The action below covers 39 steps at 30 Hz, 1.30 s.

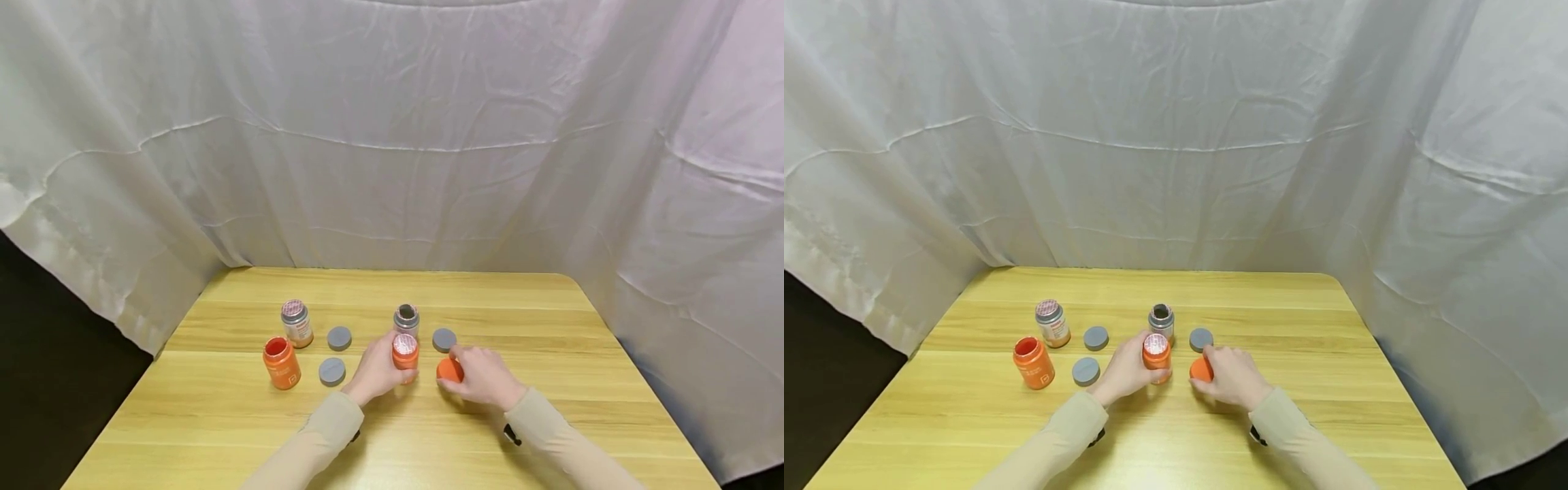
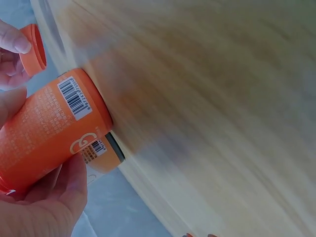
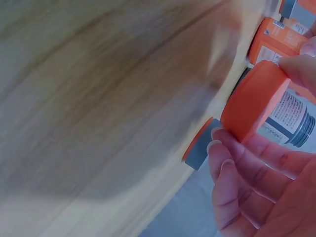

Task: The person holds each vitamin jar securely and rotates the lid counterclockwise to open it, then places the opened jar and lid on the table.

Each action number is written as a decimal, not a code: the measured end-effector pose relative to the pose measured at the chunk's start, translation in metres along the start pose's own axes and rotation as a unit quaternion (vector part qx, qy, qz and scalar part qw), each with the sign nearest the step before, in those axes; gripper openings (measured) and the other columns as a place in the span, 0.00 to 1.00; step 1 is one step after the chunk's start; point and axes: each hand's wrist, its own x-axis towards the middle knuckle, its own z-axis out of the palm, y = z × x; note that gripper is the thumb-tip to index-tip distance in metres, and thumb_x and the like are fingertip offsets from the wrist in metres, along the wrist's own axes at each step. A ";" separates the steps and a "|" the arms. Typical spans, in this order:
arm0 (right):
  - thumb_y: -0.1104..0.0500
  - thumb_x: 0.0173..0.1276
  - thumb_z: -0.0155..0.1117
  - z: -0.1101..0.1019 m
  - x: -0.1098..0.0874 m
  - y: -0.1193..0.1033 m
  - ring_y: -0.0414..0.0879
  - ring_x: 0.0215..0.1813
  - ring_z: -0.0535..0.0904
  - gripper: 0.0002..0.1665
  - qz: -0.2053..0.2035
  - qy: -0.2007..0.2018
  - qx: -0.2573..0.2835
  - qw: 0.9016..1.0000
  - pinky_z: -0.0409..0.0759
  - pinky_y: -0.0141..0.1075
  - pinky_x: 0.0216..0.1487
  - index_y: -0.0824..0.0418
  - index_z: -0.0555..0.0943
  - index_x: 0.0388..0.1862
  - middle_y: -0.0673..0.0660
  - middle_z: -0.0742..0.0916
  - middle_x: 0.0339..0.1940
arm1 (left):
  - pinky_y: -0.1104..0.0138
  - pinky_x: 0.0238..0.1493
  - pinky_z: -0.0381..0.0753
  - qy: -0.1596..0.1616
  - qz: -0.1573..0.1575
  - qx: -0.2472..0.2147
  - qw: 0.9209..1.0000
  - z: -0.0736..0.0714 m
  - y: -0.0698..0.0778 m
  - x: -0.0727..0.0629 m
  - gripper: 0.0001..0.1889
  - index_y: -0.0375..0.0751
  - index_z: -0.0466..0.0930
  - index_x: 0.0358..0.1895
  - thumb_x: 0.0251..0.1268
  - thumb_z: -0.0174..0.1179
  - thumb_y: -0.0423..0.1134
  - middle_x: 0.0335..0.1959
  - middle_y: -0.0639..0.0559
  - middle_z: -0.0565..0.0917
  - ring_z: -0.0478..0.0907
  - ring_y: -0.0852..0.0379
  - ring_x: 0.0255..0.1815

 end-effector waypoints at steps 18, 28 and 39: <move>0.41 0.56 0.74 0.007 0.000 -0.001 0.36 0.22 0.65 0.22 0.005 -0.010 -0.017 1.000 0.60 0.28 0.21 0.53 0.75 0.32 0.43 0.72 0.19 | 0.50 0.60 0.80 -0.021 0.012 0.017 1.000 -0.003 -0.003 -0.003 0.36 0.36 0.73 0.62 0.46 0.79 0.37 0.54 0.42 0.85 0.83 0.45 0.56; 0.41 0.57 0.72 0.013 0.001 0.001 0.36 0.22 0.66 0.22 0.009 -0.017 -0.020 1.000 0.61 0.29 0.21 0.54 0.75 0.33 0.43 0.73 0.19 | 0.52 0.58 0.81 -0.021 0.015 0.038 0.999 -0.004 -0.004 -0.004 0.35 0.38 0.74 0.61 0.47 0.78 0.37 0.53 0.44 0.86 0.83 0.46 0.54; 0.40 0.56 0.74 0.017 0.004 -0.001 0.37 0.21 0.66 0.23 0.021 -0.008 -0.021 1.000 0.60 0.31 0.20 0.53 0.74 0.32 0.44 0.73 0.19 | 0.51 0.60 0.80 -0.019 -0.009 0.034 0.999 -0.003 -0.003 -0.005 0.37 0.38 0.74 0.61 0.45 0.80 0.40 0.53 0.44 0.85 0.83 0.46 0.54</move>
